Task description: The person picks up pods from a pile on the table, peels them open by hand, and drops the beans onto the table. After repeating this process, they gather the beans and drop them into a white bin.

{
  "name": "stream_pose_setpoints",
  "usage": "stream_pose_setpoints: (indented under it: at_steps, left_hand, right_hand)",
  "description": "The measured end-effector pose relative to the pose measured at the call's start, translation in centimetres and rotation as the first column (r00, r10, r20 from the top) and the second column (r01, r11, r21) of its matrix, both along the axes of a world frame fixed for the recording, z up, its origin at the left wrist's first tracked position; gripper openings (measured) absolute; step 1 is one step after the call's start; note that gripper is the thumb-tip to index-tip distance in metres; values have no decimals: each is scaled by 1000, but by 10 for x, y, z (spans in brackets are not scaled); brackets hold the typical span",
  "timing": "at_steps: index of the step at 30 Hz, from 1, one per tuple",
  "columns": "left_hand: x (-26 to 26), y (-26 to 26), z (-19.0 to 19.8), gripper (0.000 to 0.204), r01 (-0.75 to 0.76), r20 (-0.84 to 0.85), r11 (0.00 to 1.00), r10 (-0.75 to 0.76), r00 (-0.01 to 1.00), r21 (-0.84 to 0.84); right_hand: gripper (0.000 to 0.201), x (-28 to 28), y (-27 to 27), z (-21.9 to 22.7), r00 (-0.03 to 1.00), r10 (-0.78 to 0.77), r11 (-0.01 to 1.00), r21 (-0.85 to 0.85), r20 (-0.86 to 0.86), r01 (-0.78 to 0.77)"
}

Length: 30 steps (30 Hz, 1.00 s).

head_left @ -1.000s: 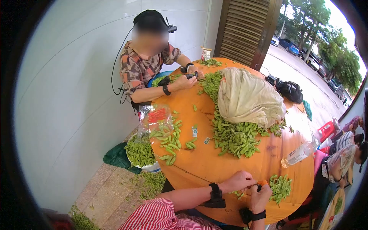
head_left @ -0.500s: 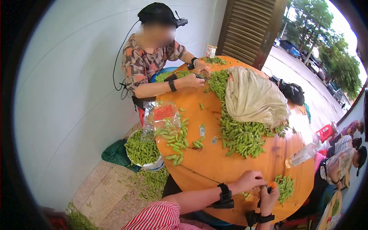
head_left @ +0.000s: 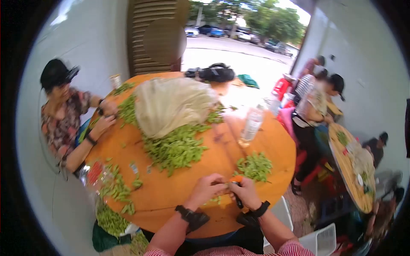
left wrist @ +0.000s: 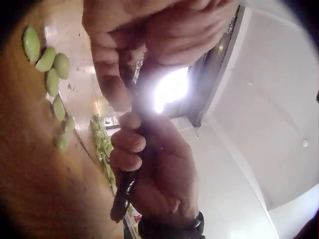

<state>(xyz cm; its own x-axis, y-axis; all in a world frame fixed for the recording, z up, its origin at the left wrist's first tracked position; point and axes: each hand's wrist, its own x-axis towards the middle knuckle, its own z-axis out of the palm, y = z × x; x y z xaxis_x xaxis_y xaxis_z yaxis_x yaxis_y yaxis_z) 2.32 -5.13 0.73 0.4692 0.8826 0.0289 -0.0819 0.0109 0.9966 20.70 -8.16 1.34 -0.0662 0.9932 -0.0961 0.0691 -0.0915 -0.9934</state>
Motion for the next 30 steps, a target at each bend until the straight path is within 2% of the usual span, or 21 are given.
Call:
stream_pose_setpoints:
  at_steps: [1, 2, 8, 13, 16, 20, 26, 30]
  left_hand:
    - [0, 0, 0, 15, -1, 9, 999, 2, 1000, -46]
    - [0, -1, 1, 15, 33, 5, 999, -33, 999, -38]
    - [0, -2, 3, 11, 17, -3, 998, -18, 1000, -59]
    - [-1, -2, 3, 11, 59, -84, 998, -57, 995, 13]
    - [-2, -6, 13, 10, 81, -64, 996, -82, 995, -24]
    - [-1, -5, 6, 11, 89, -43, 996, -91, 995, -29]
    - [-3, -6, 11, 12, 107, -105, 994, -103, 989, 26]
    - [-3, -5, 10, 11, 85, -43, 996, -85, 995, -3]
  right_hand:
    - [13, 3, -1, -2, 997, 47, 999, -16, -66, -48]
    - [13, 4, -3, -2, 997, 13, 1000, -7, -70, -14]
    - [16, 7, -8, -2, 982, 51, 996, -65, -182, -64]
    - [15, 12, -10, -2, 980, 80, 992, -83, -184, -96]
    - [15, 14, -11, 2, 982, 102, 988, -99, -161, -119]
    - [14, 17, -10, 1, 979, 126, 983, -114, -159, -145]
    - [15, 15, -11, 4, 984, 122, 982, -130, -128, -138]
    - [15, 14, -10, 9, 975, 129, 980, -128, -180, -153]
